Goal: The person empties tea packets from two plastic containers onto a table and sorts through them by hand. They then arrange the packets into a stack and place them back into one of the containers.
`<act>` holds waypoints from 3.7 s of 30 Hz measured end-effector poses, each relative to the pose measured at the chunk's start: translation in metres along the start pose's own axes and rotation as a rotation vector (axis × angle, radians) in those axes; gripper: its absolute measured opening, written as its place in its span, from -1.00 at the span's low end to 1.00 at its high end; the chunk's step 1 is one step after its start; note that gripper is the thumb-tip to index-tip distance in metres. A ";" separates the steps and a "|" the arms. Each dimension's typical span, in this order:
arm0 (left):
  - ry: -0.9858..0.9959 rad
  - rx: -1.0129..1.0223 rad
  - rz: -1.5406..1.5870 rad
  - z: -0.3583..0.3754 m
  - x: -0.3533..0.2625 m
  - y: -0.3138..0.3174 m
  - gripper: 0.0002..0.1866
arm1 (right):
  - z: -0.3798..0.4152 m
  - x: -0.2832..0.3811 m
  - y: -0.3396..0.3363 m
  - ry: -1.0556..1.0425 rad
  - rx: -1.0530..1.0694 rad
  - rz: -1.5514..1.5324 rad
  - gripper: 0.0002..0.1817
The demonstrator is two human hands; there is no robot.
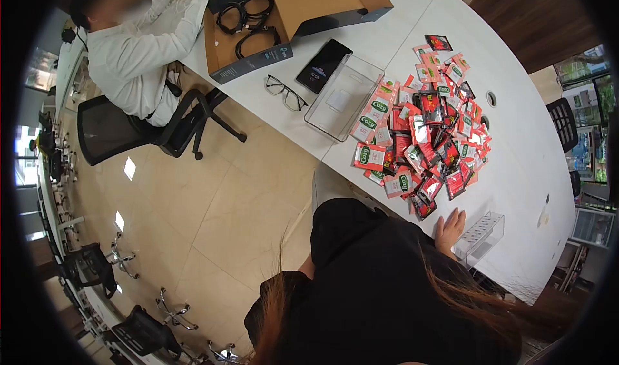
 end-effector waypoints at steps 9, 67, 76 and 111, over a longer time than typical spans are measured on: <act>0.034 0.010 -0.012 -0.004 0.005 -0.006 -0.61 | 0.001 0.016 0.005 0.116 -0.010 -0.021 -0.36; 0.014 0.090 -0.091 -0.026 0.020 -0.051 -0.60 | -0.008 0.040 0.017 0.574 -0.018 0.083 -0.40; -0.018 0.078 -0.110 -0.022 0.022 -0.041 -0.60 | -0.011 0.045 0.013 0.579 -0.007 0.076 -0.40; 1.828 -0.795 0.008 0.035 -0.213 -0.123 -0.42 | 0.043 0.053 0.024 -0.214 -0.368 0.106 -0.23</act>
Point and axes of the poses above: each hand's wrist, its own z-axis away from the middle knuckle, its own y-axis out of the palm, x = y × z, the point moved 2 cm from there along -z, towards the middle knuckle, and after that the axes turned 5 degrees about y, right-handed, at the moved point
